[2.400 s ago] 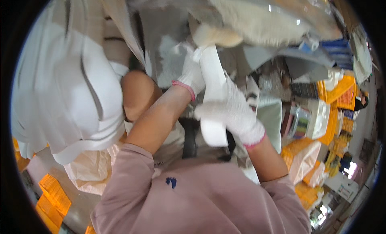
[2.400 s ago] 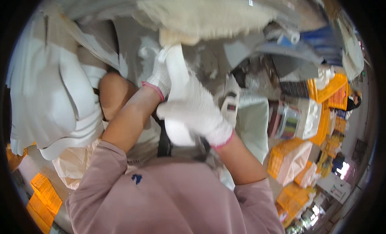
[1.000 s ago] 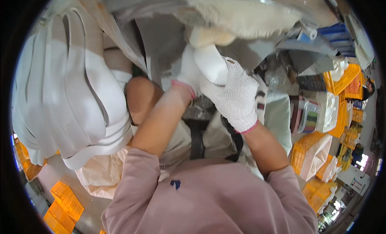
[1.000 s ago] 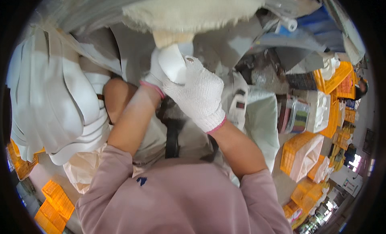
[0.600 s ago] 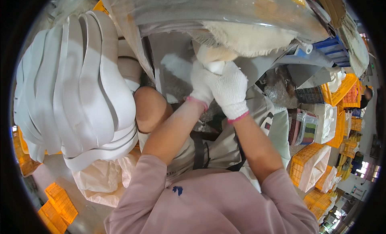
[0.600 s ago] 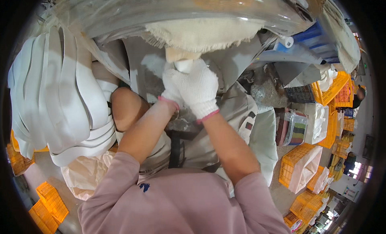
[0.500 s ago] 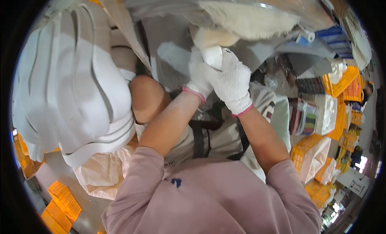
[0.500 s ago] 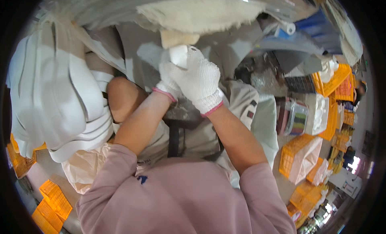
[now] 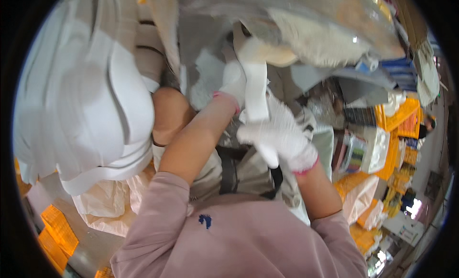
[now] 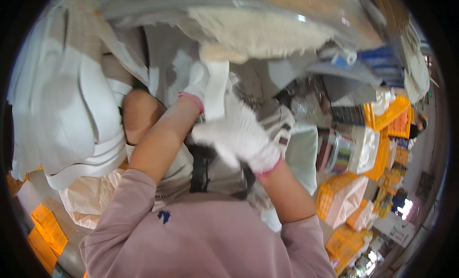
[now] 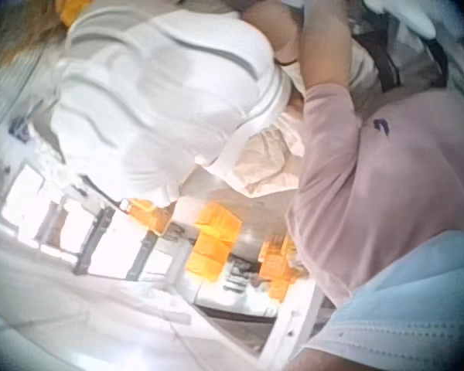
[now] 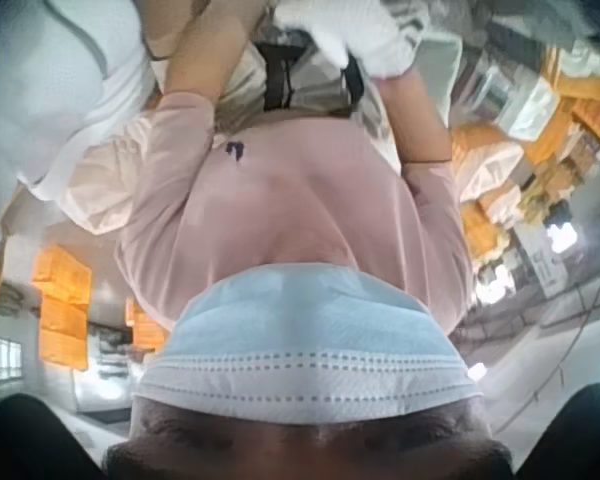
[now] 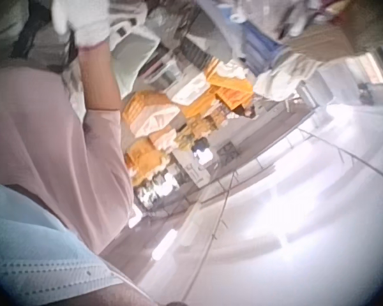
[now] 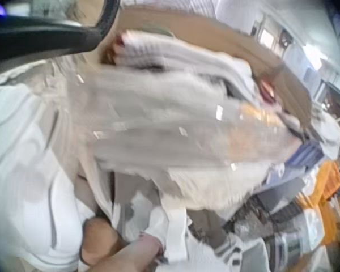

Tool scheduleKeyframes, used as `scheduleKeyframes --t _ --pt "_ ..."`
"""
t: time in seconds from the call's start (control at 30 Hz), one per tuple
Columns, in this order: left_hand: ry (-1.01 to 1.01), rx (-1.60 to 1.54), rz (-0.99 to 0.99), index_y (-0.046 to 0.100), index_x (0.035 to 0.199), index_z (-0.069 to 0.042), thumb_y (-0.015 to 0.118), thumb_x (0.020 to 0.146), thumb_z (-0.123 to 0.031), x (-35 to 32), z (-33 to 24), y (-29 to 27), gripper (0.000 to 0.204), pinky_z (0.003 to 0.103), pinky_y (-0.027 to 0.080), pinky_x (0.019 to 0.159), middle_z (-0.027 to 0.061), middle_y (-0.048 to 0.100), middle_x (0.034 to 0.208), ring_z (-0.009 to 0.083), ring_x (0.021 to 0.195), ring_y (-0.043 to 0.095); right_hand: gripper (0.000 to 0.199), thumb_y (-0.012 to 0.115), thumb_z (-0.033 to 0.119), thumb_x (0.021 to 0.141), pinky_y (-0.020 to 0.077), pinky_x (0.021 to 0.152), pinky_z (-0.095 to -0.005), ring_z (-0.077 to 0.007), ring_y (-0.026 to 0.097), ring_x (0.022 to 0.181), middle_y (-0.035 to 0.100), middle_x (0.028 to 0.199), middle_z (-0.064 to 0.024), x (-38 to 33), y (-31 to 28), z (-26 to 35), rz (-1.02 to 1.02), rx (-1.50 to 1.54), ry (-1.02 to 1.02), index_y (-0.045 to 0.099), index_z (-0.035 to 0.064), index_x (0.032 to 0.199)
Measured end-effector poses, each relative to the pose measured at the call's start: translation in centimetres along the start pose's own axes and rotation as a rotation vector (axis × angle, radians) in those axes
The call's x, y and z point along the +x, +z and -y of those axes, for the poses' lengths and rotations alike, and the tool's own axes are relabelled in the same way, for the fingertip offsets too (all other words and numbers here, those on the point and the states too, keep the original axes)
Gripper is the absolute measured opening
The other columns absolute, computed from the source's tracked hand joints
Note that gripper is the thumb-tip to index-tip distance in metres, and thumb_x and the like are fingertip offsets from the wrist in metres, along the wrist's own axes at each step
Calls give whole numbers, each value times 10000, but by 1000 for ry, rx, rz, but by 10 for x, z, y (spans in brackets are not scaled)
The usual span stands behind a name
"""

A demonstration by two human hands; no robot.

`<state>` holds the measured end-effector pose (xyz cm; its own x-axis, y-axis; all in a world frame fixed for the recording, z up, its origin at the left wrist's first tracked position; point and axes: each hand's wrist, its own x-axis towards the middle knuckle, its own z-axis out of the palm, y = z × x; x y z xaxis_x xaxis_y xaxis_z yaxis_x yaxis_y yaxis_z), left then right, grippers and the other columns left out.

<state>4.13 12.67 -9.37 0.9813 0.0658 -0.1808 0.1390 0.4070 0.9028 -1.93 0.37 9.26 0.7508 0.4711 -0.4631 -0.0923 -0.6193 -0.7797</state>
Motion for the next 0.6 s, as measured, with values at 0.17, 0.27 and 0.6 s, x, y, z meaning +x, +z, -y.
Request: scheduleKeyframes --t 0.17,0.27,0.6 --pt "99 1123 -153 665 1378 3 524 1072 -499 -7 -22 -10 604 432 491 1073 207 734 1236 372 1175 666 409 771 184 880 566 941 -362 -242 731 1086 765 1094 -104 4 -20 -31 54 73 -274 708 -14 1232" --pt "-167 312 -373 662 1333 60 480 1101 -568 -44 -19 4 694 442 520 1046 204 740 1196 353 1133 691 581 699 188 930 528 1064 -362 -219 666 1234 726 1278 -136 -54 -8 -84 -313 401 84 576 -26 1455" --pt "104 -938 -26 566 1436 -11 594 1080 -341 -34 -68 27 487 398 598 871 162 711 1270 291 1035 727 294 645 227 1053 589 866 -398 -308 737 1003 747 1224 -162 46 4 -124 -471 30 -254 713 49 1277"
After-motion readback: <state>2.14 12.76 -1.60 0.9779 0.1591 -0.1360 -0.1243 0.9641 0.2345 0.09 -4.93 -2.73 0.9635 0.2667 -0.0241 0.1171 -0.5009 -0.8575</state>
